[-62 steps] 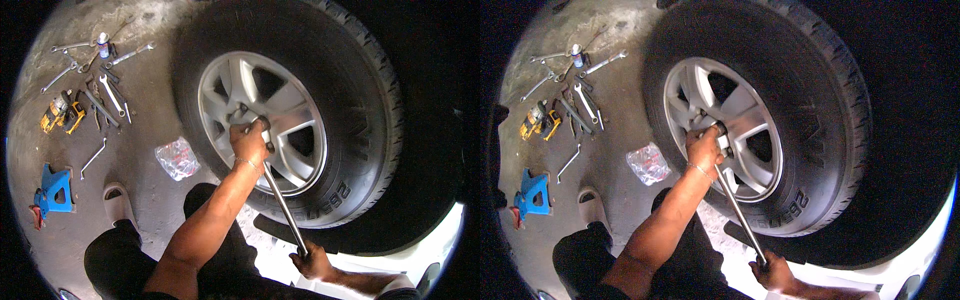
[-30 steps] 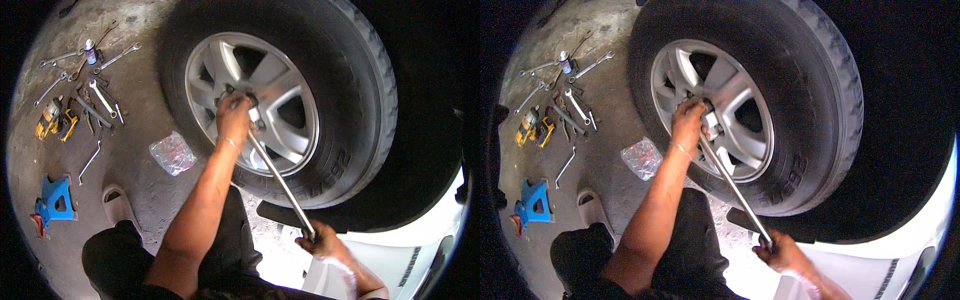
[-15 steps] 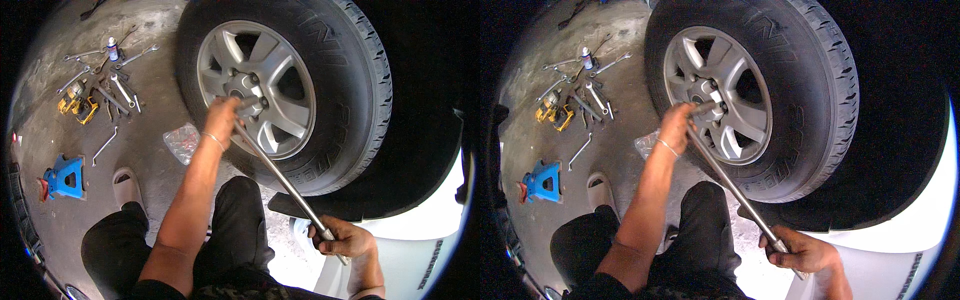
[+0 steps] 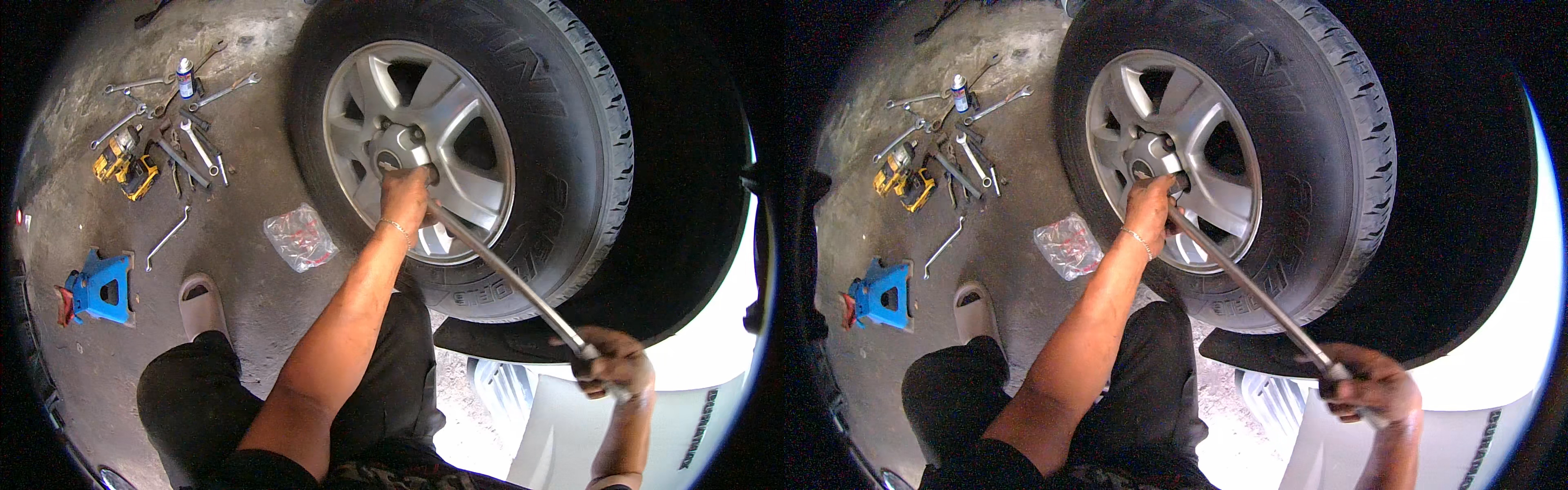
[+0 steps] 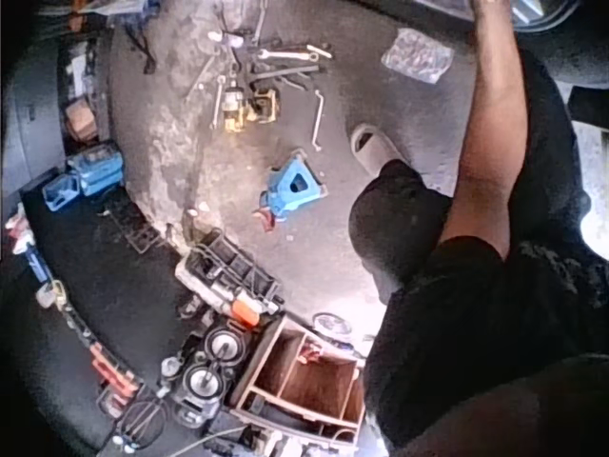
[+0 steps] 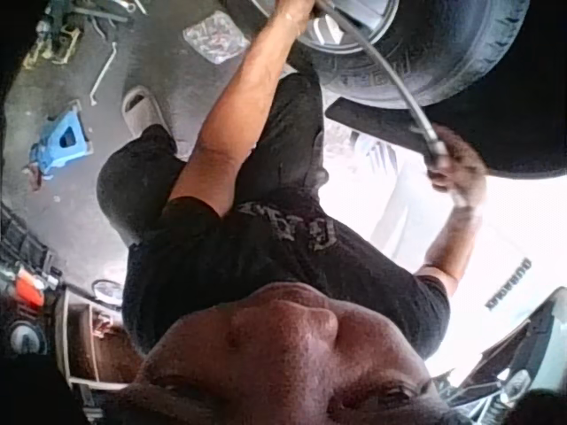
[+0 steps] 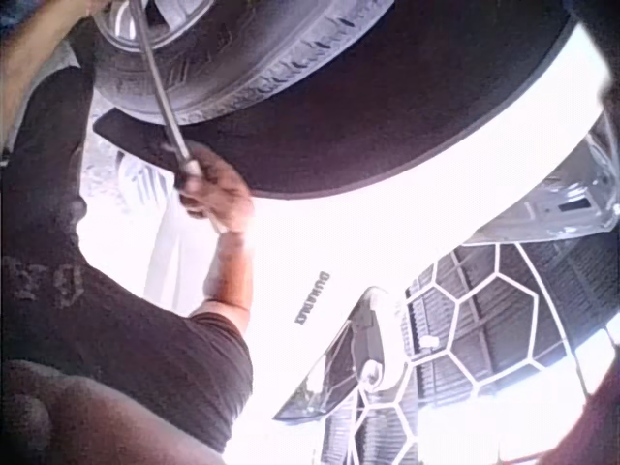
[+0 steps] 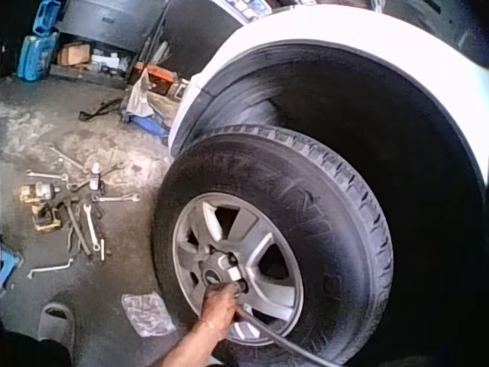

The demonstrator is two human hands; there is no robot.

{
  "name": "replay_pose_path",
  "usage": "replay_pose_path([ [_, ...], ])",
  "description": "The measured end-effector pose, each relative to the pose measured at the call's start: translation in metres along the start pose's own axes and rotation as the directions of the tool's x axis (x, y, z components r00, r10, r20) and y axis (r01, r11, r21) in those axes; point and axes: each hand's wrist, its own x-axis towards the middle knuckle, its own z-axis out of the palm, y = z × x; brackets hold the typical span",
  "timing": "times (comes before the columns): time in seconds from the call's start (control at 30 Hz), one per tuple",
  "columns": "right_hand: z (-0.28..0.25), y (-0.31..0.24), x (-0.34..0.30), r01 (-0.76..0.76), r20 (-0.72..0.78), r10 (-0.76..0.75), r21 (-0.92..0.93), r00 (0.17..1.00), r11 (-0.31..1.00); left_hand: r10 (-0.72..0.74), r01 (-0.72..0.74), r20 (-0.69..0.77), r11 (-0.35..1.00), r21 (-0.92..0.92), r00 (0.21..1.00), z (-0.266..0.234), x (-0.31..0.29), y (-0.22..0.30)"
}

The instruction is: The person uses a lug wrench to tighten the lug nuts on a car wheel. They systematically rotate the wrench on each nut to secure the wheel.

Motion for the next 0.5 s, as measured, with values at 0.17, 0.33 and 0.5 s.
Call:
replay_pose_path([
  [0.17,0.002,-0.047,-0.010,0.173,0.052,-0.171,-0.038,0.984,0.984,-0.129,0.124,-0.045,0.986,-0.112,0.991,0.003,-0.001,0.006],
  [0.33,0.001,-0.034,-0.002,-0.113,0.012,0.146,-0.576,0.989,0.809,-0.016,0.015,-0.007,0.998,-0.064,1.000,-0.016,0.015,-0.007],
  [0.5,0.008,0.096,0.038,-0.320,-0.169,0.274,-0.595,0.947,0.737,0.253,-0.246,-0.017,0.953,0.175,0.967,-0.017,0.023,-0.024],
])
